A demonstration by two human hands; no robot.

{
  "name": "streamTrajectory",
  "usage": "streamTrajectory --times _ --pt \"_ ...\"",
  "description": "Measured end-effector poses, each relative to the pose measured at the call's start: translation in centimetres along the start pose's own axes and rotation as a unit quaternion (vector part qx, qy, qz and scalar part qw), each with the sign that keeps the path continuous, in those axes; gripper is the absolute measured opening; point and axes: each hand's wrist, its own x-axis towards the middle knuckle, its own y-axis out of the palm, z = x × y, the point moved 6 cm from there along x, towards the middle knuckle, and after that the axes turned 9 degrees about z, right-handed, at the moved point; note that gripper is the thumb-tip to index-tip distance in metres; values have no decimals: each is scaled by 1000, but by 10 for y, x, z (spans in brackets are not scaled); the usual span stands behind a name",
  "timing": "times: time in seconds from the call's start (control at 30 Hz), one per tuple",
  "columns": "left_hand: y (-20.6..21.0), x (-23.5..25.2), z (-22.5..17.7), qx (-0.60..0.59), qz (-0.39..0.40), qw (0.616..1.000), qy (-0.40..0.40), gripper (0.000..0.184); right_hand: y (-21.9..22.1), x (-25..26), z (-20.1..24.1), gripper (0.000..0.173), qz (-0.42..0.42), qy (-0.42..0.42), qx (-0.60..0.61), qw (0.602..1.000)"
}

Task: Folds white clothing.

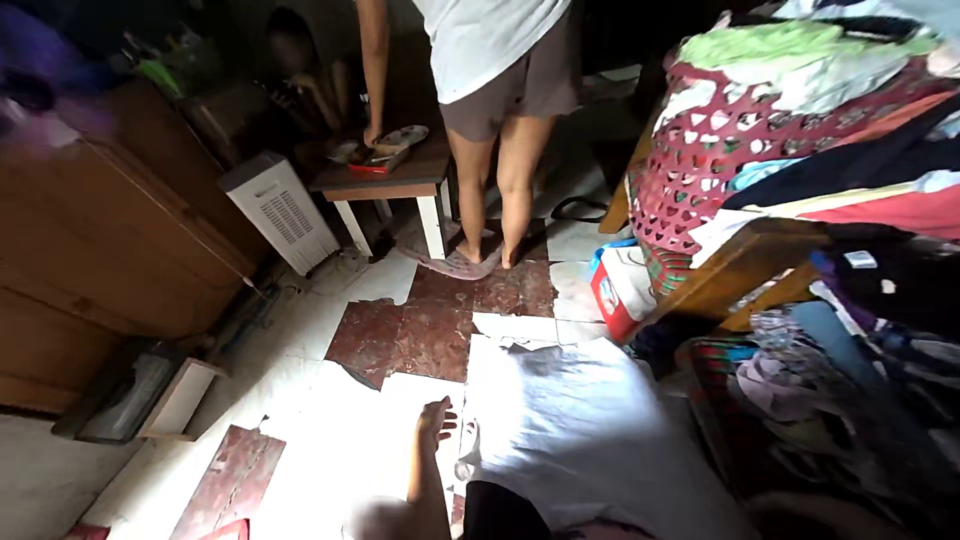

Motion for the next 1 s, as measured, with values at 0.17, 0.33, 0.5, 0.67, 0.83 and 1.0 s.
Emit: streamTrajectory --times 0.17,0.33,0.5,0.67,0.83,1.0 --pt "37 36 -39 -88 -24 996 16 45 -7 41 39 44 -190 -3 33 981" --pt "53 44 -34 -48 -25 999 -2 27 9 61 28 48 -301 -35 -50 952" --pt "51 30 -26 -299 99 949 37 37 17 61 20 46 -372 -61 -48 925" --pt "28 24 -24 -490 38 870 27 37 24 64 19 45 -408 -65 -59 909" --pt "18 17 -45 -581 -25 806 112 27 25 68 17 44 -413 -80 -56 906" --pt "27 8 -61 -629 -80 753 177 18 28 66 15 45 -414 -70 -54 906"
